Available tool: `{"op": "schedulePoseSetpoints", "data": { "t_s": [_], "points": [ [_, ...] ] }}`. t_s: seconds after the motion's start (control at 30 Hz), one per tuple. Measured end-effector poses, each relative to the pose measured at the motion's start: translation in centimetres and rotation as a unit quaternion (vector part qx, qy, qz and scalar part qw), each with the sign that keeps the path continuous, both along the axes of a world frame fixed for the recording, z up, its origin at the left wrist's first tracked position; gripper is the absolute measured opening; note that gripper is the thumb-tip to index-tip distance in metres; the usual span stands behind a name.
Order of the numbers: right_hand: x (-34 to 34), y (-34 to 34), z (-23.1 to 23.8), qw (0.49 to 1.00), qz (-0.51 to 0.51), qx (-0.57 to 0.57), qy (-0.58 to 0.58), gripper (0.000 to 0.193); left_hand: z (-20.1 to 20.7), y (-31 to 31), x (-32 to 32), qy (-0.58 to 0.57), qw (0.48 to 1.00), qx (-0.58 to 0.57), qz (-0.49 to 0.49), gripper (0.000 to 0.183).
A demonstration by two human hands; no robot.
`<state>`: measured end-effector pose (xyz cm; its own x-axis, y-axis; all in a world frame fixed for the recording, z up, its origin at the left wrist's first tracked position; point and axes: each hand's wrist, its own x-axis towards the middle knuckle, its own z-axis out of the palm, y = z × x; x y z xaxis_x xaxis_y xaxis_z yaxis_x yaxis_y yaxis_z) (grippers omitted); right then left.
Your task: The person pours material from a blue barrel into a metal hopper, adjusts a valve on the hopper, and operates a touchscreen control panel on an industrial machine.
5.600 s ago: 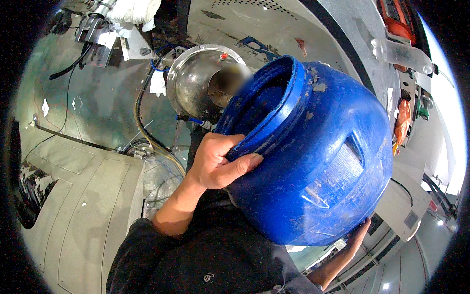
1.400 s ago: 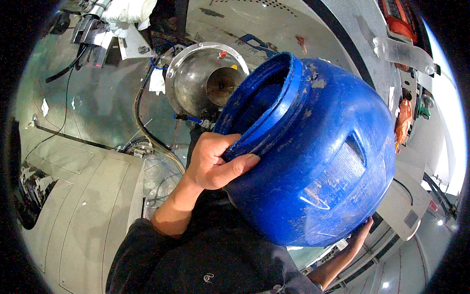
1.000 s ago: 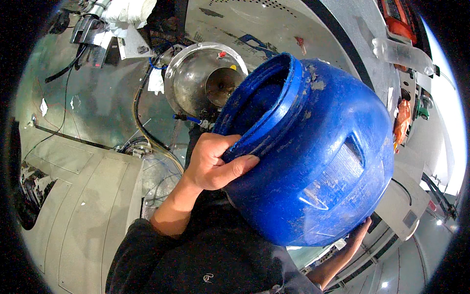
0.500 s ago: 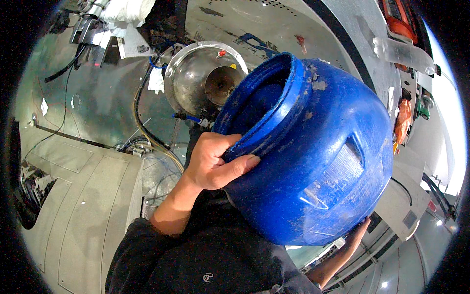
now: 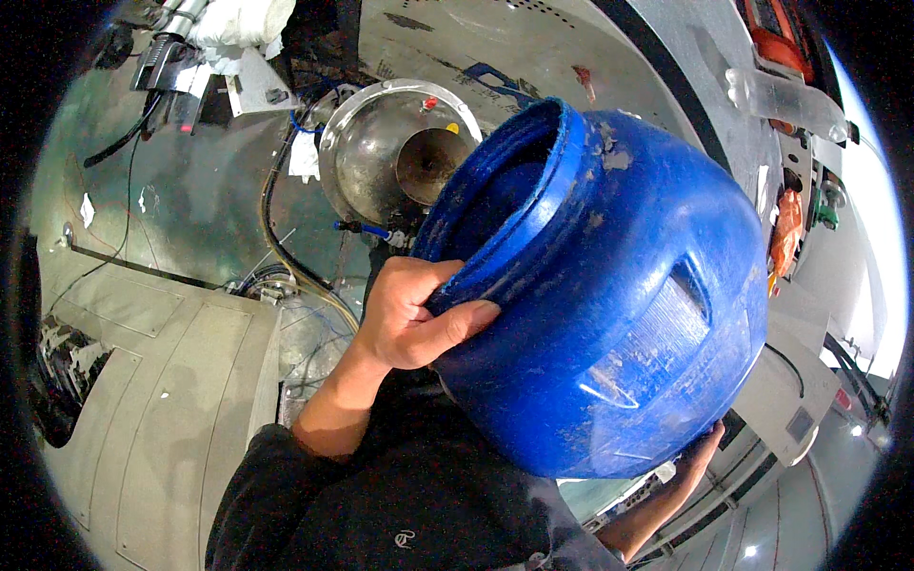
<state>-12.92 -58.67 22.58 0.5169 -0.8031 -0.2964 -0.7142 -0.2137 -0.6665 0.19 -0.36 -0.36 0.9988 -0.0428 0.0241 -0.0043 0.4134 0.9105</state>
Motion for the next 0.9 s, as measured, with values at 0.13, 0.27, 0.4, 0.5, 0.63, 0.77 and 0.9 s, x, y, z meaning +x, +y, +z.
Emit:
{"op": "schedulePoseSetpoints", "data": {
  "t_s": [0.13,0.27,0.4,0.5,0.63,0.77,0.9],
  "points": [
    [-0.4,-0.8,0.2,0.999,0.026,-0.02,0.01,0.05,-0.1,-0.1,-0.1,-0.002,1.0,-0.003,0.007,0.027],
    [0.8,2.2,-0.1,0.999,-0.027,-0.018,0.012,0.051,0.1,0.2,0.0,0.003,1.0,0.008,-0.014,0.027],
    [0.6,1.7,0.5,1.0,-0.024,0.0,0.017,0.054,-0.2,0.1,-0.1,-0.004,1.0,0.0,0.001,0.027],
    [0.7,1.4,0.7,1.0,-0.023,-0.002,0.02,0.056,-0.2,-0.2,-0.1,-0.006,1.0,-0.011,0.015,0.028],
    [0.7,1.8,0.7,0.999,0.01,-0.023,0.02,0.058,-0.4,-0.2,-0.1,-0.006,1.0,-0.007,0.014,0.03],
    [0.9,2.4,0.8,1.0,-0.002,-0.003,0.019,0.057,-0.5,-0.1,-0.2,-0.009,1.0,-0.014,0.009,0.03],
    [0.2,1.5,0.9,0.999,0.03,-0.014,0.014,0.055,0.0,-0.1,-0.5,-0.018,0.999,-0.013,0.029,0.03]
  ]
}}
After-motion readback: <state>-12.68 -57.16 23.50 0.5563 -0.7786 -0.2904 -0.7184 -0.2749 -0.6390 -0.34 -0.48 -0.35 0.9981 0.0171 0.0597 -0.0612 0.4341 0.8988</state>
